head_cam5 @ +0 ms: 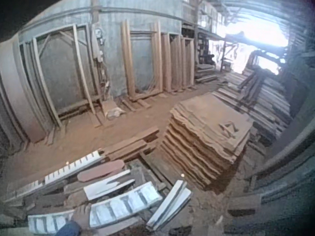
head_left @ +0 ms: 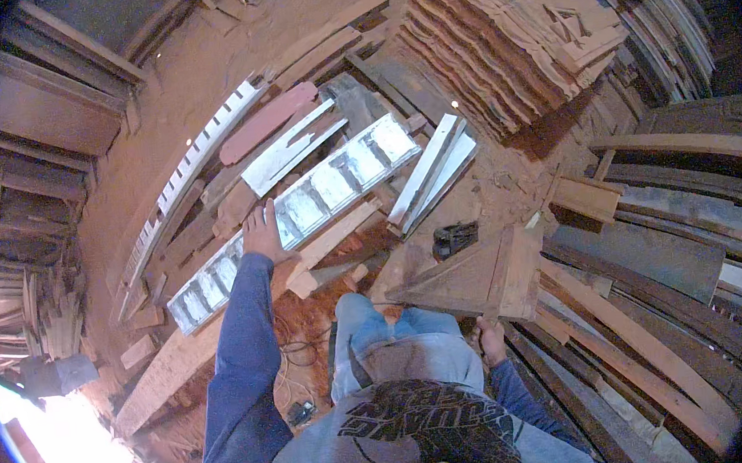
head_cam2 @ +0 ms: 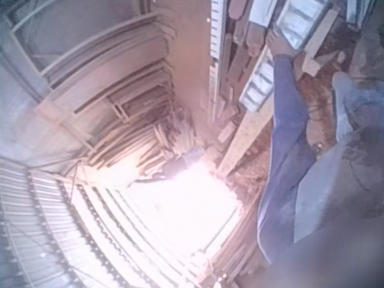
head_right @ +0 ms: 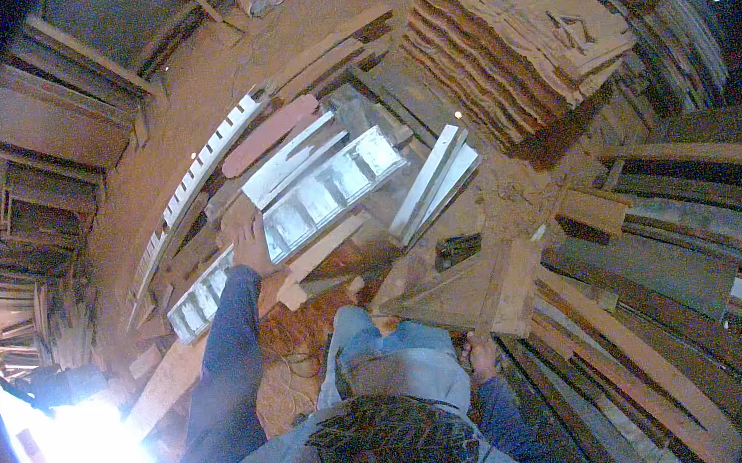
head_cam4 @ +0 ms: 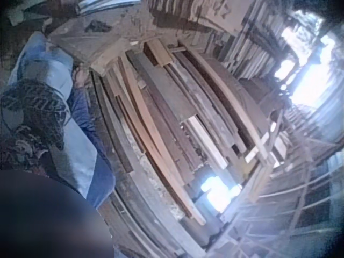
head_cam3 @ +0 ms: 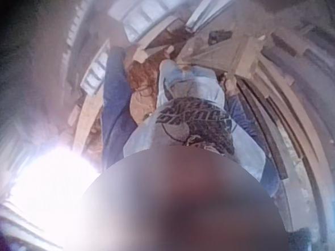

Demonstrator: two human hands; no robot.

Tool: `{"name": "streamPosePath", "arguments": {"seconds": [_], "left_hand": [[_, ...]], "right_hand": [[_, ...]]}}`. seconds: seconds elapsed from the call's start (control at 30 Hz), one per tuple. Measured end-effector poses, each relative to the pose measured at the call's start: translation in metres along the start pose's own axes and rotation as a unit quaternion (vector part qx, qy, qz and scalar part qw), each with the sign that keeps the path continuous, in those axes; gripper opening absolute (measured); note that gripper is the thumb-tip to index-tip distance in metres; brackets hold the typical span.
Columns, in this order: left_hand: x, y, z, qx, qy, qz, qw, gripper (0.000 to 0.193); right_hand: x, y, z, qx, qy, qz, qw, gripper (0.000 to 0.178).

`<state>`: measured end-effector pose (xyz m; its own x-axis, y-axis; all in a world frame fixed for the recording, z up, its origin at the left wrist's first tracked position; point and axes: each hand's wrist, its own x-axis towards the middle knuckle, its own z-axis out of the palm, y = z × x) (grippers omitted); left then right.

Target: The person uses a circular saw to cut a wooden plank on a workbench in a cluttered workshop. They repeatedly position the wood, cut it, and set the cut pieces aside while handling various scrap pieces nearby.

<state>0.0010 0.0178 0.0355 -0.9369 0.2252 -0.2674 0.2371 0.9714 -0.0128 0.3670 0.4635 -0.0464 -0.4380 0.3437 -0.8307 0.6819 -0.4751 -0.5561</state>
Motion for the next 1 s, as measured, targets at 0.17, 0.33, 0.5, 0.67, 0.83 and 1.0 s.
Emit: {"name": "streamPosePath", "arguments": {"seconds": [0.17, 0.33, 0.5, 0.67, 0.83, 1.0], "left_hand": [[-0.005, -0.002, -0.001, 0.013, 0.024, 0.012, 1.0, 0.132], [-0.032, -0.005, -0.005, -0.028, 0.027, 0.022, 0.999, 0.124], [-0.037, -0.003, -0.008, -0.046, 0.031, 0.028, 0.998, 0.125], [-0.028, -0.024, 0.004, -0.112, -0.015, 0.055, 0.992, 0.111], [-0.021, -0.051, 0.01, -0.434, -0.056, -0.011, 0.899, 0.075], [-0.023, -0.021, 0.006, -0.438, 0.003, -0.079, 0.895, 0.064]], "right_hand": [[-0.013, -0.034, 0.009, -0.008, -0.015, -0.025, 1.0, 0.022], [-0.038, -0.074, 0.004, -0.03, -0.052, -0.058, 0.996, 0.027], [-0.06, -0.121, 0.006, -0.033, -0.15, -0.045, 0.987, 0.027], [-0.039, -0.155, 0.04, -0.199, -0.233, -0.031, 0.951, 0.04], [-0.007, -0.161, 0.113, -0.199, -0.363, -0.149, 0.898, 0.039], [0.026, -0.166, 0.181, -0.124, -0.475, -0.066, 0.869, 0.021]]}}
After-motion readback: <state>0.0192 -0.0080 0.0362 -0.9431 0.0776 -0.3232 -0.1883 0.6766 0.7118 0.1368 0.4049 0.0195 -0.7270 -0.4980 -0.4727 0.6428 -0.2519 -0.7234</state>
